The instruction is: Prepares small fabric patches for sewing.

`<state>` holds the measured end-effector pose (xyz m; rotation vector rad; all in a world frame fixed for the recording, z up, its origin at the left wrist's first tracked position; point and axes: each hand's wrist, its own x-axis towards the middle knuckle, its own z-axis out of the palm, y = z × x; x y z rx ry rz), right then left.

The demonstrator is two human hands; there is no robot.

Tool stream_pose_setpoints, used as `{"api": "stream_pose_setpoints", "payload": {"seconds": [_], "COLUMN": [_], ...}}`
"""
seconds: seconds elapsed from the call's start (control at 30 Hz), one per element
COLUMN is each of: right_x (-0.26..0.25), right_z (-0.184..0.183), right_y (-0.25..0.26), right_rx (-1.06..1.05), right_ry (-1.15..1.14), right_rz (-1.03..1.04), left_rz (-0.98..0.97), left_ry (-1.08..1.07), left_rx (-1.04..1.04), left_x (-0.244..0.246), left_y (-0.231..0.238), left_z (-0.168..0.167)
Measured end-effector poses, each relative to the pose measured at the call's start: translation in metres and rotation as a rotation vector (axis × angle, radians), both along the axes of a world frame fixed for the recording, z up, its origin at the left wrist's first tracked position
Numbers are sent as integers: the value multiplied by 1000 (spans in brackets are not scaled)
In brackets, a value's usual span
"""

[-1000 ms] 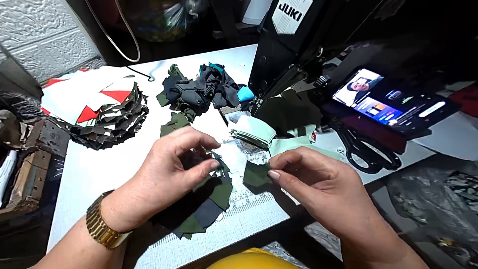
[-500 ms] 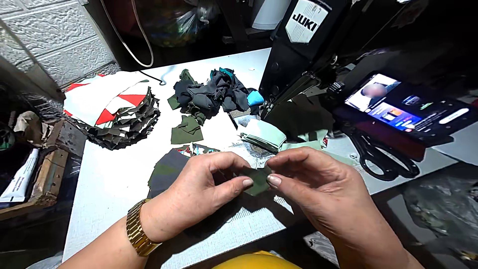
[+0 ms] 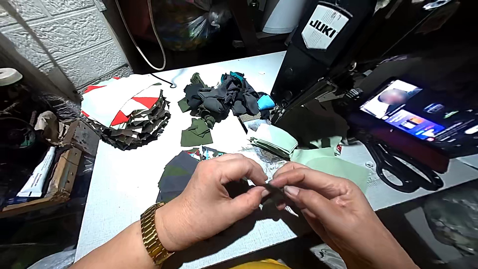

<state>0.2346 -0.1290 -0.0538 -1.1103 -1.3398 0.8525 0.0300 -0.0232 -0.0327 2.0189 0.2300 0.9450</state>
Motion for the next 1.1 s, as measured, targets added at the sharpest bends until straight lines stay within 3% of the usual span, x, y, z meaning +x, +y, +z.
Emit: {"api": "stream_pose_setpoints", "payload": {"seconds": [0.17, 0.37, 0.5, 0.63, 0.8, 0.97, 1.1], "right_x": [-1, 1, 5, 4, -1, -16, -27], "right_z": [-1, 4, 18, 47, 75, 67, 59], "right_y": [0, 11, 30, 65, 130, 186, 213], "right_rx": [70, 22, 4, 115, 191, 179, 111], "right_ry": [-108, -181, -422, -804, -835, -855, -913], "right_rz": [55, 115, 207, 63, -105, -118, -141], "left_rz": [7, 11, 91, 210, 345, 352, 365], "left_ry": [12, -35, -107, -166, -287, -347, -310], "left_rx": [-357, -464, -547, -588, -763, -860, -818], "left_x": [-4, -7, -14, -24, -27, -29, -32], "left_y": [1, 6, 15, 26, 37, 42, 40], "left_z": [4, 7, 11, 18, 24, 24, 25]}}
